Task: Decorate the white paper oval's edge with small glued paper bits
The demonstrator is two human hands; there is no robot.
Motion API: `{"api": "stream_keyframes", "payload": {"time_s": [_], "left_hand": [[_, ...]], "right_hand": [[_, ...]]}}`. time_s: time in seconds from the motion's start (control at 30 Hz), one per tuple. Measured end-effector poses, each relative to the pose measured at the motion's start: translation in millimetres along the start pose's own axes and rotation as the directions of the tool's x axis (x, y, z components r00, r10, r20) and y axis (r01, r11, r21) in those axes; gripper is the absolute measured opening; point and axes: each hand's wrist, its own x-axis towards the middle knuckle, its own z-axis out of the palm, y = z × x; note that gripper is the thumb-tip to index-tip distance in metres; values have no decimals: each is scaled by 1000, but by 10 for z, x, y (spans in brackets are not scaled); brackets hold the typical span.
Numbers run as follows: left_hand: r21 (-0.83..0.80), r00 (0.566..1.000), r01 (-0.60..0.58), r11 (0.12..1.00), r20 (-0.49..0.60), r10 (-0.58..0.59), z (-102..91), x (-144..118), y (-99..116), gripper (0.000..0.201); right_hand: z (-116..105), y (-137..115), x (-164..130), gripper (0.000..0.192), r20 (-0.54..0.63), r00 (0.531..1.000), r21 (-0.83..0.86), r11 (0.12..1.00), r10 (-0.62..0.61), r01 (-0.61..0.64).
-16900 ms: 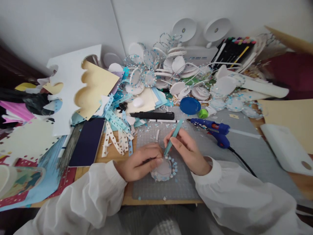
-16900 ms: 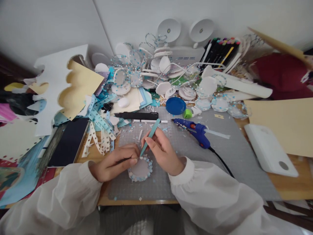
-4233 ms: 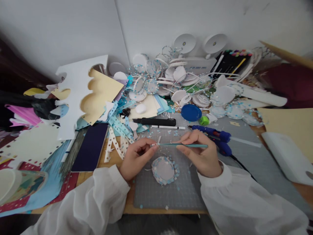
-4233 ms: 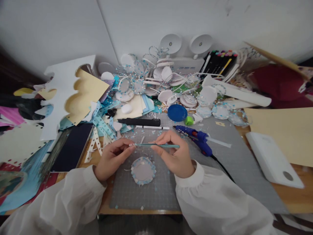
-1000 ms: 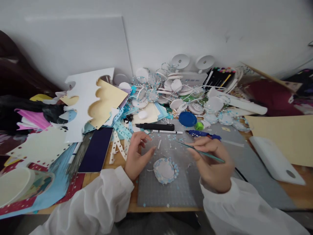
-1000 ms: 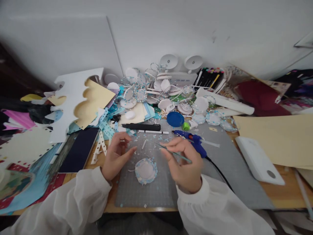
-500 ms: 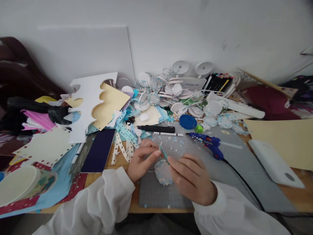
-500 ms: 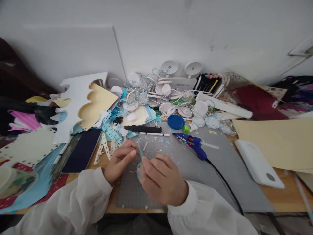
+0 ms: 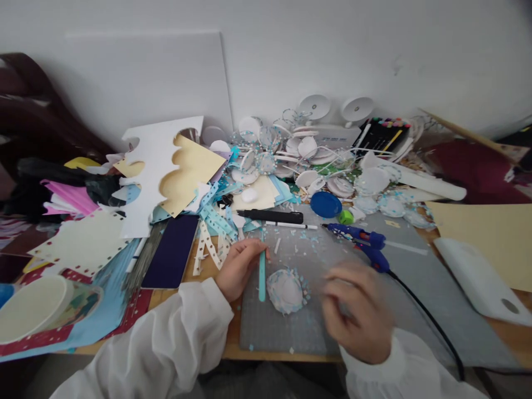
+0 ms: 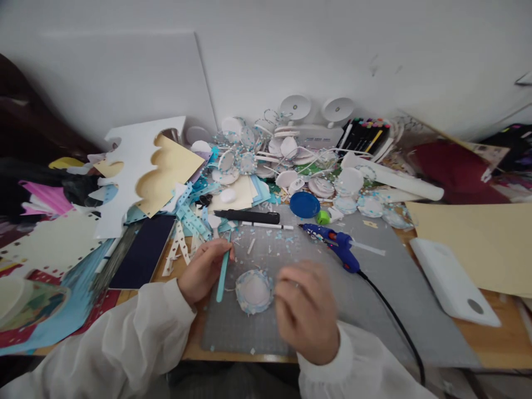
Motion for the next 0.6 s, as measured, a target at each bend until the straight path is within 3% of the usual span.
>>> {"api": "stream_keyframes", "payload": {"time_s": [0.07, 0.13, 0.2, 0.27, 0.33, 0.47, 0.6], "left_hand": [[-5, 999, 11, 1000, -35, -12, -6, 14, 21, 29], [36, 999, 12, 999, -35, -11, -12, 19, 29, 31], [98, 1000, -6, 995, -11, 8, -11, 15, 32, 32], [142, 1000, -23, 990, 13, 22, -5, 8, 36, 32], [165, 999, -27, 986, 23, 24, 3, 2, 44, 31], [194, 999, -26, 981, 39, 19, 12, -7, 56, 31], [203, 999, -15, 979, 41, 6, 20, -18, 52, 30]], "right_hand": [[-100, 159, -189, 23, -126, 979, -67, 983, 160, -170], [-171, 363, -357, 22, -299, 894, -41, 932, 333, -361], [-213, 577, -479, 20, -384, 819, -36, 880, 426, -474], [-232, 764, -549, 26, -336, 800, -163, 806, 497, -569], [-229, 900, -582, 31, -249, 811, -301, 754, 529, -584], [-178, 1019, -595, 37, -42, 842, -533, 700, 539, -475], [-125, 1030, -572, 32, 138, 810, -708, 628, 570, -322]]}}
